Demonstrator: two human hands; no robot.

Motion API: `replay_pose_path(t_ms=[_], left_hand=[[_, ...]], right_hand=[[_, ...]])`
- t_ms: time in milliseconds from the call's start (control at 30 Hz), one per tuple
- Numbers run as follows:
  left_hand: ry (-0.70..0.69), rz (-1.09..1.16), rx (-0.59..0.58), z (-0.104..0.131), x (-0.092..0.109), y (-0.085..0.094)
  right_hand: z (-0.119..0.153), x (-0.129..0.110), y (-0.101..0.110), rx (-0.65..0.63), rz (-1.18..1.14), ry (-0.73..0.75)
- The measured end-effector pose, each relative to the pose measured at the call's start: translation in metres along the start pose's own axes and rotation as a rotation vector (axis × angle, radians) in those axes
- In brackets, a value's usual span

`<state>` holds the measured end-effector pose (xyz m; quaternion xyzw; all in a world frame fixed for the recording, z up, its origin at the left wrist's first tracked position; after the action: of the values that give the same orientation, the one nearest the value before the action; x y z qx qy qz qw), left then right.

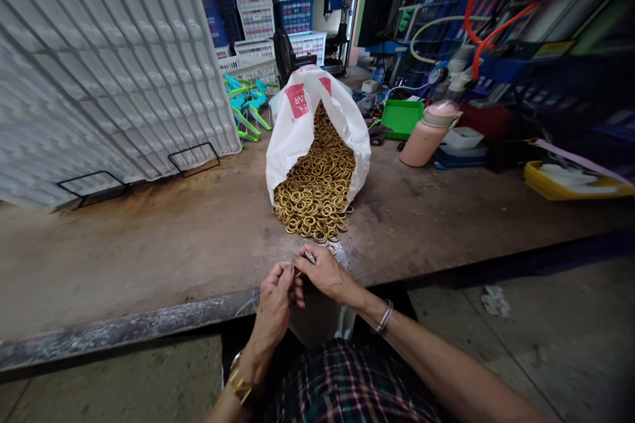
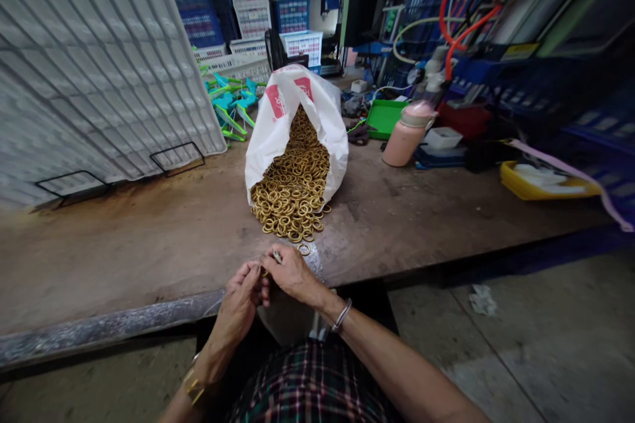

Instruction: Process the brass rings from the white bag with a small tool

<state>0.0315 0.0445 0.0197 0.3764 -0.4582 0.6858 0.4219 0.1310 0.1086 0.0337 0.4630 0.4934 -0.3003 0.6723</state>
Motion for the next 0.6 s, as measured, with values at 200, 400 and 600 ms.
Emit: replay_pose_path(t_ms=[200, 400, 600], left_hand=[[0.008, 0.072, -0.031, 0.0006, -0.0022, 0.0030], [-0.008, 0.135, -0.048, 0.0026, -0.0012, 0.0030], [-0.020, 0.093, -0.007, 0.0013, 0.0015, 0.0050]], right_hand=[[0.0008, 0.0054, -0.0028, -0.017, -0.035, 0.015], [0.0005, 0.0044, -0.0022, -0.019, 0.001, 0.023], [0.0096, 0.0053, -0.0031, -0.089, 0.513, 0.148]])
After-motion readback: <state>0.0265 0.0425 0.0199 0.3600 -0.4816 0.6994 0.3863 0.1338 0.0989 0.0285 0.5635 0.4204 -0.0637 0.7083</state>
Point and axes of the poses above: each hand's wrist, its own z-axis away from the middle knuckle, its own y-axis out of the back of the hand, x = y × z, the point moved 3 cm from there along -z, towards the middle knuckle, and after that the axes turned 2 degrees about -y, right-handed, at the moved point
